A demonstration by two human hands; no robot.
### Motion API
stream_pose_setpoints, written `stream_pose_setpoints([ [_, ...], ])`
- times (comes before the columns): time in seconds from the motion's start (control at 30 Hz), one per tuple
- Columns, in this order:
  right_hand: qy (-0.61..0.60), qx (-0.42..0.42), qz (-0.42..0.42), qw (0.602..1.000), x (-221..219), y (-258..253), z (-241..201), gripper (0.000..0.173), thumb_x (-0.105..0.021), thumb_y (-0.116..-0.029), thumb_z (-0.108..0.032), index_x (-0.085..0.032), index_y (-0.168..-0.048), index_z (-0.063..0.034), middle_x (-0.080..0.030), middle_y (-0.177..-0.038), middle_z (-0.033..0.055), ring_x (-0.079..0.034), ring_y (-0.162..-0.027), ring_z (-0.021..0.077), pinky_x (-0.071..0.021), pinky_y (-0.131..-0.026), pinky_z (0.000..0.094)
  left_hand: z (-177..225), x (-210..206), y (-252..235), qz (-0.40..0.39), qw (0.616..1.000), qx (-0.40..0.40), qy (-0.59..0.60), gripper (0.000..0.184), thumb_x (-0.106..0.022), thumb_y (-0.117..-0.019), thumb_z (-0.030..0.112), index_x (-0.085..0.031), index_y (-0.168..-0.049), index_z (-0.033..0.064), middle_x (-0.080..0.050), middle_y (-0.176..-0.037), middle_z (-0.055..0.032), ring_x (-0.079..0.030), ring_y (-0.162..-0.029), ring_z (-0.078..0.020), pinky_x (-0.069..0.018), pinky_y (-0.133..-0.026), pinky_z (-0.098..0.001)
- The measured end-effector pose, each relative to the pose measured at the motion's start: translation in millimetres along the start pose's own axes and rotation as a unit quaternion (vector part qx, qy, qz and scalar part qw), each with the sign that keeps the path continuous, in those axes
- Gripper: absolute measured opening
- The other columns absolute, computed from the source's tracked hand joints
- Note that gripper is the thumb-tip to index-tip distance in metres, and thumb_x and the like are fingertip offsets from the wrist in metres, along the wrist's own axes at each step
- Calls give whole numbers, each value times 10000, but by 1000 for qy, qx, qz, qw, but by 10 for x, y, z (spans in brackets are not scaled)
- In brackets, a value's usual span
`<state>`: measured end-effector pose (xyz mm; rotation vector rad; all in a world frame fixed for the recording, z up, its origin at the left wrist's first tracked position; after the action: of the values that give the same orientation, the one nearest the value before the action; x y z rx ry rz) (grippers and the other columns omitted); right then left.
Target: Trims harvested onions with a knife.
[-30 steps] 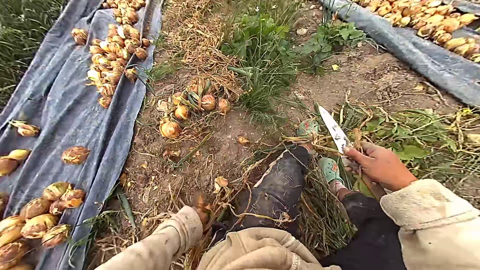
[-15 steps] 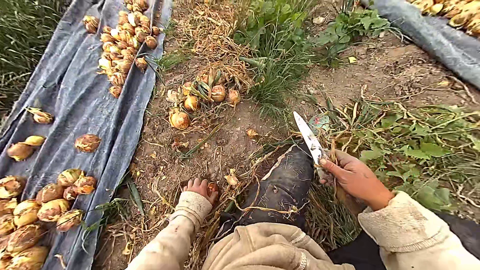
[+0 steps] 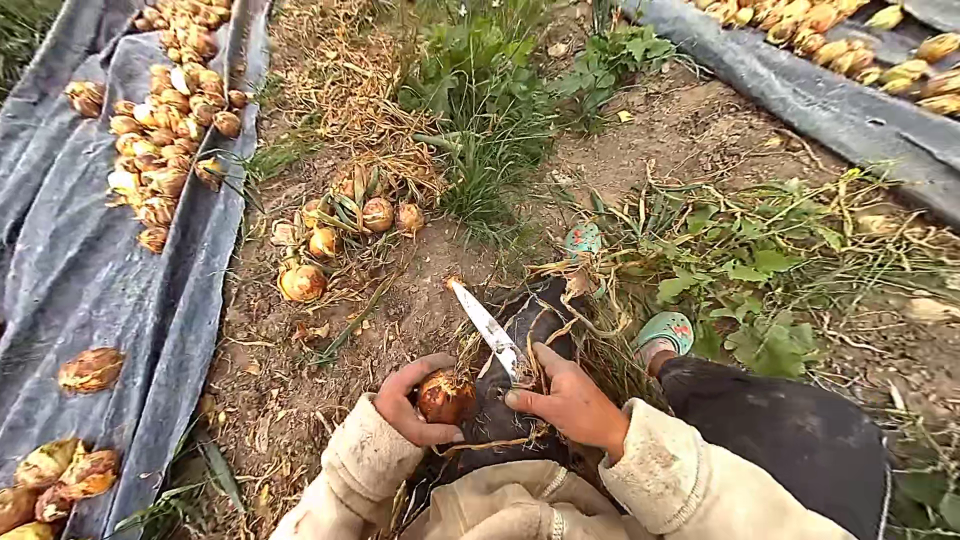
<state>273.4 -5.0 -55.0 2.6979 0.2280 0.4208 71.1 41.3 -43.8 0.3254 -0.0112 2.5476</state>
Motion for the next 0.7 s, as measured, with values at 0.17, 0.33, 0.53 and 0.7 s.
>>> stream_pose_setpoints([
  [0.17,26,90,77,993,229,112,-270,616,-743,-876,-502,-621,-1243,-22,-716,-1024,94,-693,-1009,148,-567,-915,391,428,-536,-381,-82,988,-65,-118,783,-939,-538,242,-677,-1234,-3,-664,-1267,-188,-680,-1113,-223,-582,-949,-397],
  [0.33,1,97,81,992,371,106,-235,439,-600,-1010,-439,-627,-1150,-24,-646,-834,70,-625,-743,130,-538,-728,349,878,-598,-550,-53,945,-166,-276,767,-938,-515,237,-692,-1186,-41,-694,-1198,-216,-706,-1052,-314,-586,-914,-474],
  [0.53,-121,20,14,992,365,1,-176,324,-502,-1080,-342,-610,-1101,-37,-525,-737,16,-500,-579,80,-468,-581,257,1015,-628,-720,-1,909,-200,-365,706,-920,-486,263,-733,-1110,-9,-702,-1187,-211,-710,-1030,-364,-593,-868,-544],
  [0.7,-284,39,-3,958,424,175,-294,239,-420,-1095,-298,-570,-1035,-122,-479,-665,-77,-462,-495,8,-440,-491,179,1373,254,-1351,191,916,-130,-329,803,-918,-605,267,-626,-1284,-45,-660,-1230,-273,-643,-1121,-433,-482,-967,-631],
])
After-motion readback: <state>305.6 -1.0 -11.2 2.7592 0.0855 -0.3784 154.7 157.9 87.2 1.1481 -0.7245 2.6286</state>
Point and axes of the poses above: each hand's wrist, its own y-axis away from the middle knuckle, its own x-axis out of the back of the hand, z = x × y, the point moved 10 cm from there along -y, towards the middle knuckle
